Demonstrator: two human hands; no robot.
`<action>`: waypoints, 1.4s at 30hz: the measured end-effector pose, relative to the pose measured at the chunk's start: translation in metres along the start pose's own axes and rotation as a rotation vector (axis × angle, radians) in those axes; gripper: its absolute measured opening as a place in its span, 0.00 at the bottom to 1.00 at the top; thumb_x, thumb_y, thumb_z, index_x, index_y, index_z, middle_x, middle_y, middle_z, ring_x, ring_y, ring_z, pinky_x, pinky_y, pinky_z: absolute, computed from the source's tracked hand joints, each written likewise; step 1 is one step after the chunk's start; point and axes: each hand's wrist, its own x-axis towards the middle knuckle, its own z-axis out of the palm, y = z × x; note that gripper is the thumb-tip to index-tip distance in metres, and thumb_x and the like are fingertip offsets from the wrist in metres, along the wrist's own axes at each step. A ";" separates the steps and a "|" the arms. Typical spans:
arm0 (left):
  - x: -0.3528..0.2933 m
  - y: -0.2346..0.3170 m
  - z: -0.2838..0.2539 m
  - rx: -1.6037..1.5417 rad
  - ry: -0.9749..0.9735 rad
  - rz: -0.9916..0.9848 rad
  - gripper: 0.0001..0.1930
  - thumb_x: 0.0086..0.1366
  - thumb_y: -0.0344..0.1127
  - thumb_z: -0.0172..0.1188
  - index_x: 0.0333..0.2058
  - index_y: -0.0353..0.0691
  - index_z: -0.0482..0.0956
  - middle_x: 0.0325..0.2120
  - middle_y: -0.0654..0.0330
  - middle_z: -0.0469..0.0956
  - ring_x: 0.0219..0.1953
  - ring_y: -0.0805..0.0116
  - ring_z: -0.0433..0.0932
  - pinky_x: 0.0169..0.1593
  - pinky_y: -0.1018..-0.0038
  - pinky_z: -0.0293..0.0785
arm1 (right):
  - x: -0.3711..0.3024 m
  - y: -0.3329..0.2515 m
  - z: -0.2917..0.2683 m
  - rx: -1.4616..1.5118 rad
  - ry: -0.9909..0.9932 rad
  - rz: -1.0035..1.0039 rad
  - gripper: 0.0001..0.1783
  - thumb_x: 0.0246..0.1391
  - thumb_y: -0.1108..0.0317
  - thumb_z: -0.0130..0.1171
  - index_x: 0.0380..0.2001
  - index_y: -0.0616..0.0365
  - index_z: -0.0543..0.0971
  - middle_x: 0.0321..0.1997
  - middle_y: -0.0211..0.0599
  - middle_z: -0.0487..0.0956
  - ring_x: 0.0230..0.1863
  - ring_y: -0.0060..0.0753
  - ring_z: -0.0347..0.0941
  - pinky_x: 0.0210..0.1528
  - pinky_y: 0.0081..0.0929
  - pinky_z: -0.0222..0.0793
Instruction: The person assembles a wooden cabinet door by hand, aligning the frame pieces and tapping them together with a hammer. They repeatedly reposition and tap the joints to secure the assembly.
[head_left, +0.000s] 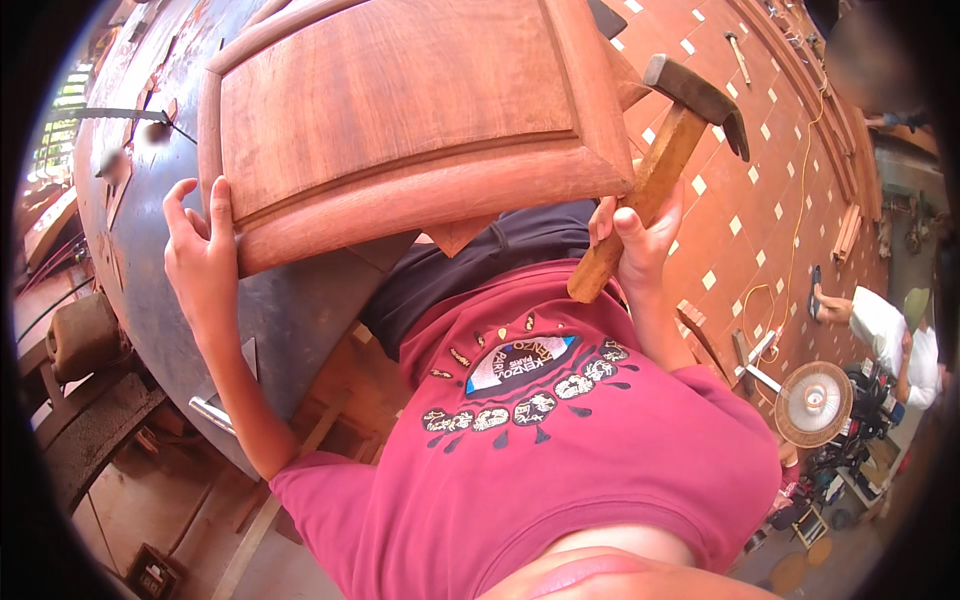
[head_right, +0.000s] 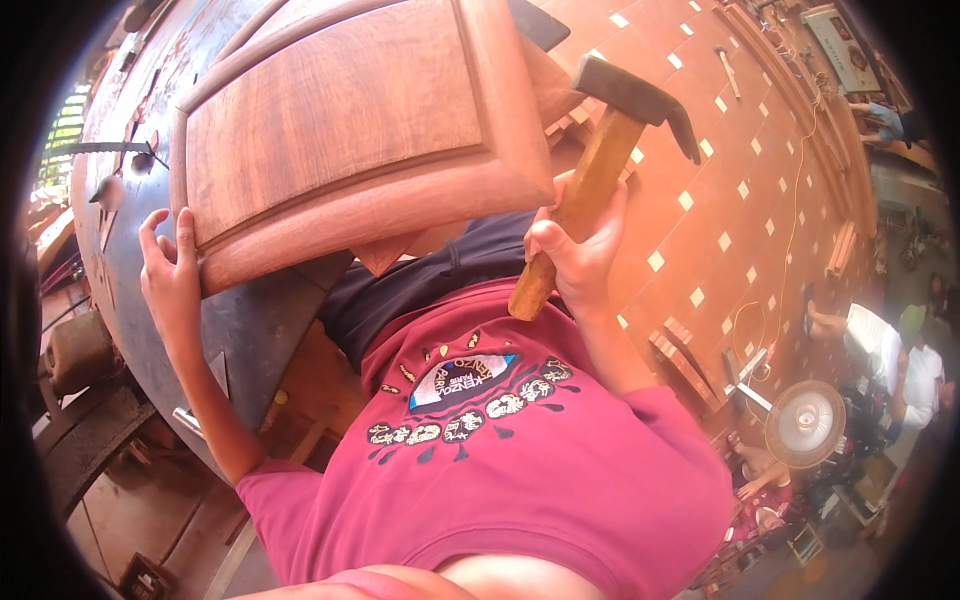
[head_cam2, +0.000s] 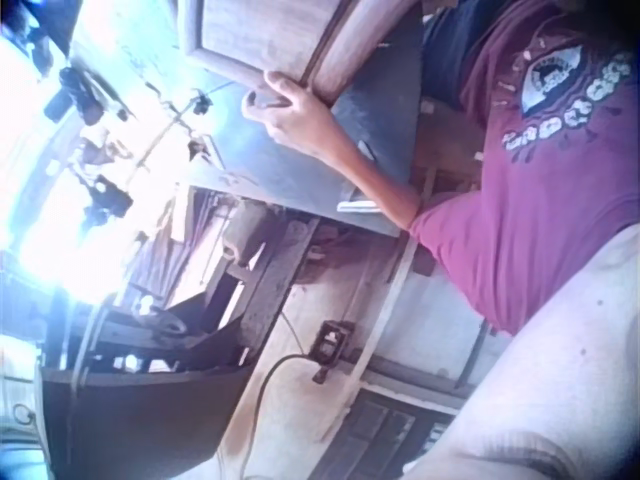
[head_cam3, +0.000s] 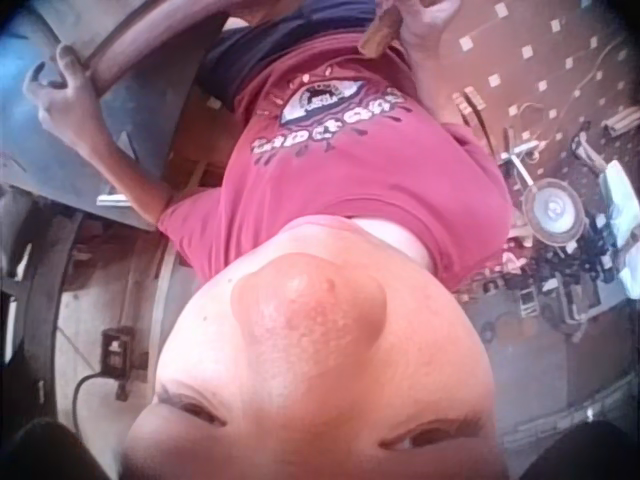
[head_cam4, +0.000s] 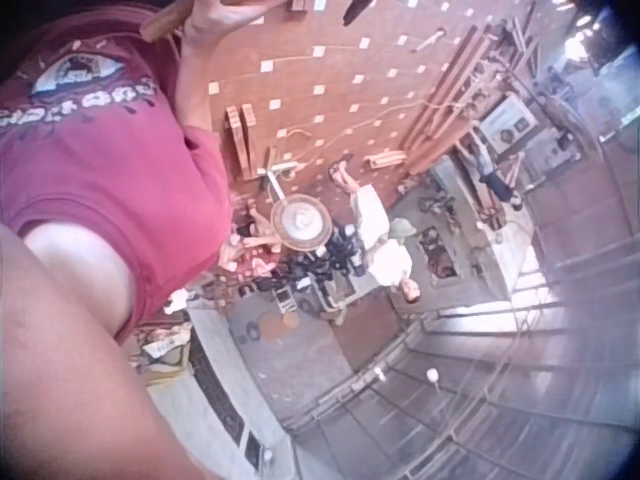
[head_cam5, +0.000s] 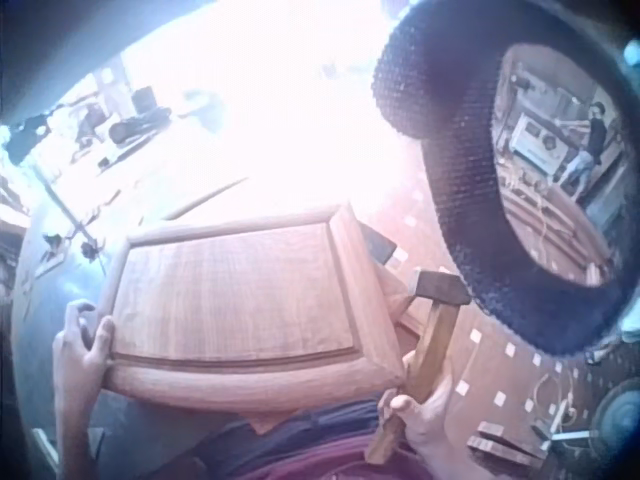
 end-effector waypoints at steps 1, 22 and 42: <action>-0.001 0.000 0.000 -0.007 -0.007 -0.006 0.25 0.72 0.58 0.58 0.55 0.44 0.76 0.19 0.64 0.62 0.25 0.72 0.65 0.32 0.69 0.66 | -0.001 -0.001 0.004 -0.042 0.057 0.005 0.38 0.51 0.68 0.77 0.54 0.57 0.60 0.44 0.39 0.73 0.23 0.25 0.75 0.21 0.24 0.76; -0.039 0.053 -0.005 -0.050 -0.176 0.383 0.14 0.75 0.34 0.53 0.47 0.30 0.82 0.32 0.44 0.83 0.31 0.51 0.81 0.37 0.59 0.74 | 0.114 -0.020 0.014 -0.776 0.233 -0.222 0.29 0.54 0.61 0.76 0.47 0.60 0.67 0.38 0.38 0.80 0.42 0.30 0.76 0.47 0.33 0.74; 0.137 0.060 0.076 -0.202 -0.011 0.435 0.23 0.67 0.50 0.57 0.39 0.32 0.85 0.41 0.41 0.83 0.46 0.44 0.82 0.54 0.56 0.76 | 0.051 -0.012 0.013 -1.147 -0.075 -0.519 0.21 0.61 0.67 0.69 0.50 0.67 0.73 0.40 0.41 0.82 0.38 0.25 0.78 0.40 0.25 0.73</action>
